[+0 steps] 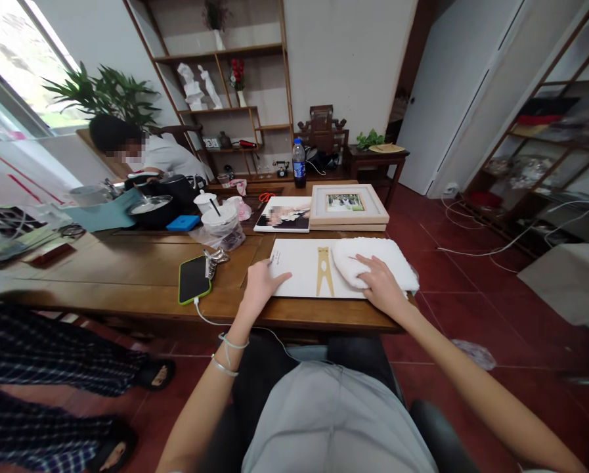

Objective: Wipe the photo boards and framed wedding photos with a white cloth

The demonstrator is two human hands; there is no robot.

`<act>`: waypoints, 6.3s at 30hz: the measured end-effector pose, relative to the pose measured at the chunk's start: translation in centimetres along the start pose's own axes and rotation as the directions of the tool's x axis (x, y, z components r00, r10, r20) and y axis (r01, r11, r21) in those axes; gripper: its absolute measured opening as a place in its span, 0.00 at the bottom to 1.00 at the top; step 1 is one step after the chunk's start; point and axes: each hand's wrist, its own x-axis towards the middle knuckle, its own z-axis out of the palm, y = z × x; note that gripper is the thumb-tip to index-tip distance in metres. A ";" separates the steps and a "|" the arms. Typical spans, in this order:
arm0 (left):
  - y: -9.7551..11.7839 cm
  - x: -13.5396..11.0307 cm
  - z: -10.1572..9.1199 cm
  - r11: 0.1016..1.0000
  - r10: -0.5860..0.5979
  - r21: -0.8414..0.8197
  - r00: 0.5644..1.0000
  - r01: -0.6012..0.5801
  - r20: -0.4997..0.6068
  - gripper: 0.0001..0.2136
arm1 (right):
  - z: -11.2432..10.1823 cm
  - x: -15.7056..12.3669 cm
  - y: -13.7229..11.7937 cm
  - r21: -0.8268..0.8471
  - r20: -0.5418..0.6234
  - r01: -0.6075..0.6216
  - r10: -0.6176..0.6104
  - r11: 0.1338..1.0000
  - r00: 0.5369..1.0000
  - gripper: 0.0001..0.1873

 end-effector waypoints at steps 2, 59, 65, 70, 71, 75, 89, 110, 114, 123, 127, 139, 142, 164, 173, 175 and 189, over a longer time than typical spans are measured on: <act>-0.4 -0.1 0.6 0.999 0.053 0.013 0.999 -0.053 -0.011 0.22 | 0.0 0.0 0.0 0.004 0.008 0.000 0.000 1.000 1.000 0.21; -2.4 4.4 3.4 0.894 0.378 -0.269 0.925 -0.358 0.025 0.22 | -5.0 0.2 -3.6 -0.018 0.362 0.158 -0.140 0.987 0.922 0.17; -2.5 4.5 3.5 0.884 0.395 -0.280 0.918 -0.374 0.021 0.22 | -7.3 -2.0 -4.7 0.061 0.389 0.120 -0.134 0.991 0.911 0.17; -2.6 4.5 3.5 0.889 0.400 -0.258 0.916 -0.378 0.034 0.22 | -4.9 0.5 -1.4 0.018 0.354 0.012 -0.017 1.000 0.935 0.16; -2.7 4.5 3.5 0.892 0.400 -0.248 0.916 -0.379 0.039 0.22 | -4.1 1.4 -0.5 0.015 0.338 -0.007 0.001 1.000 0.941 0.17; -2.7 4.5 3.4 0.894 0.412 -0.211 0.911 -0.396 0.037 0.23 | -1.3 5.2 2.4 0.069 0.310 -0.036 0.013 0.997 0.951 0.18; -2.8 4.5 3.6 0.886 0.426 -0.212 0.905 -0.414 0.014 0.22 | -3.8 3.6 -3.4 -0.094 0.423 0.058 -0.013 0.994 0.906 0.17; -2.9 4.5 3.7 0.886 0.423 -0.214 0.906 -0.412 0.006 0.22 | -0.1 9.2 -0.2 0.412 0.252 -0.495 0.426 0.765 0.869 0.25; -2.8 4.5 3.6 0.892 0.416 -0.200 0.909 -0.404 0.015 0.22 | 1.5 11.4 -0.5 0.372 0.261 -0.499 0.428 0.782 0.865 0.24; -2.9 4.5 3.7 0.885 0.432 -0.199 0.902 -0.420 0.017 0.22 | 0.4 6.5 -4.6 0.096 0.283 -0.005 -0.022 0.995 0.959 0.19; -2.9 4.5 3.7 0.880 0.437 -0.213 0.899 -0.425 0.014 0.22 | -2.0 3.0 -7.6 0.115 0.315 0.069 -0.102 0.991 0.944 0.20; -2.7 4.4 3.5 0.883 0.430 -0.221 0.902 -0.414 0.029 0.22 | -2.7 4.4 -4.9 0.245 0.375 -0.013 -0.082 0.969 0.923 0.16; -2.8 4.4 3.5 0.887 0.427 -0.215 0.904 -0.410 0.038 0.23 | -0.6 7.1 -3.0 0.209 0.296 0.037 -0.099 0.977 0.950 0.17; -3.2 4.5 3.9 0.868 0.446 -0.244 0.895 -0.432 0.003 0.22 | -3.1 3.4 -11.9 0.187 0.392 0.233 -0.290 0.954 0.873 0.18; -3.2 4.6 3.8 0.872 0.435 -0.257 0.900 -0.416 0.020 0.22 | 0.3 9.9 -6.7 0.189 0.375 0.027 -0.098 0.982 0.922 0.16; -3.1 4.6 3.8 0.875 0.430 -0.258 0.903 -0.410 0.022 0.22 | 1.4 11.7 -6.2 0.132 0.395 -0.025 -0.029 0.991 0.918 0.16; -3.1 4.3 3.0 0.844 0.467 -0.310 0.884 -0.438 0.023 0.22 | 0.7 7.0 -13.5 -0.026 0.364 0.202 -0.179 0.979 0.914 0.17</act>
